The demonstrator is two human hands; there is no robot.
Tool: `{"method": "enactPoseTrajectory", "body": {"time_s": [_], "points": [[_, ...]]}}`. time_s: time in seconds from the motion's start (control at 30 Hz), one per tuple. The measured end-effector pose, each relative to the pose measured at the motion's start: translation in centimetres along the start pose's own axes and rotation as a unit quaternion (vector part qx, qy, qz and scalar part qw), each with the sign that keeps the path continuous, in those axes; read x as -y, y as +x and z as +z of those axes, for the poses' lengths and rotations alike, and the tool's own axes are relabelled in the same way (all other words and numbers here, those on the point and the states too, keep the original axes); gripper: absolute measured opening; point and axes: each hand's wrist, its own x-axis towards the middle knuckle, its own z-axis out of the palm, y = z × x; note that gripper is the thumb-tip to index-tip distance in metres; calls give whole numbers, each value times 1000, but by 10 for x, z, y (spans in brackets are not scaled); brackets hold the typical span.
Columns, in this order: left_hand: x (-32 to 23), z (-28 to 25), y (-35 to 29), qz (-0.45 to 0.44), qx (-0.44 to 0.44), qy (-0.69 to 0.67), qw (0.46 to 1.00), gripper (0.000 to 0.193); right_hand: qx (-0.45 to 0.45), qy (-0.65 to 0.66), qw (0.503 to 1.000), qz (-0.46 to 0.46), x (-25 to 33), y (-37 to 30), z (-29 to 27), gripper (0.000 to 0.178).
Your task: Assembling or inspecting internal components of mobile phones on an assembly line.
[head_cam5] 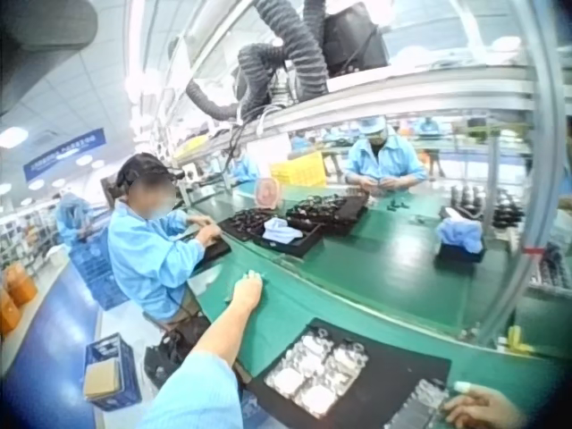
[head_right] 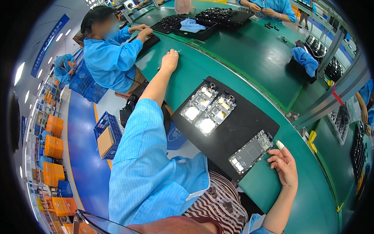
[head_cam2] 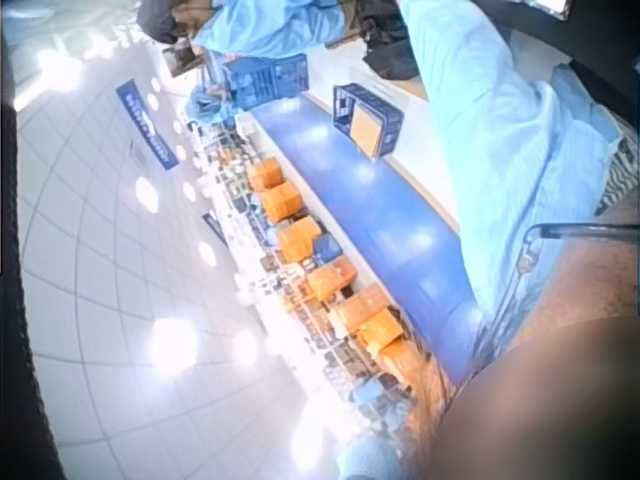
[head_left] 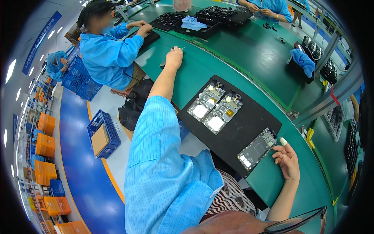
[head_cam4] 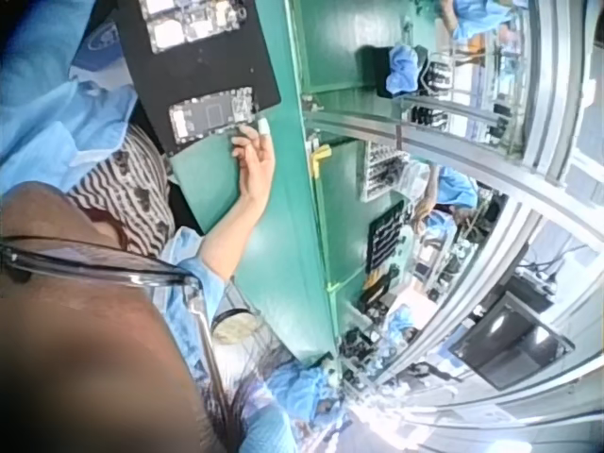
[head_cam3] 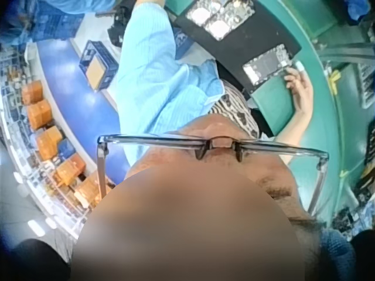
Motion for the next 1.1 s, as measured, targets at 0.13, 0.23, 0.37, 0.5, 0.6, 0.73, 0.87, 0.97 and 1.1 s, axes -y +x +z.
{"method": "enactPoseTrajectory", "body": {"time_s": [0.13,0.23,0.37,0.5,0.6,0.73,0.87,0.97,1.1], "points": [[3,10,-2,24,59,-6,998,20,-1,-1,1000,1,0,1,-1,61],[-12,8,-4,4,88,-37,995,26,-5,-22,1000,9,-2,-3,-6,62],[-43,-34,-23,-16,-5,-50,999,26,4,-45,999,14,-1,3,-7,65],[-111,-121,-73,105,-31,-285,952,27,2,-38,999,7,-3,3,-10,64],[-153,-178,-127,169,35,-363,916,39,4,-39,999,5,-4,1,-11,63],[-175,-200,-161,207,73,-292,931,47,13,-48,999,-4,-4,-1,-8,61],[-183,-197,-161,202,76,-243,946,37,11,-49,999,-3,-4,-2,-7,60],[-182,-198,-156,183,127,-205,953,13,3,-39,999,-14,-6,-3,-8,56],[-167,-220,-140,167,113,-290,936,9,-1,-45,998,-39,-1,-3,-3,49]]}}
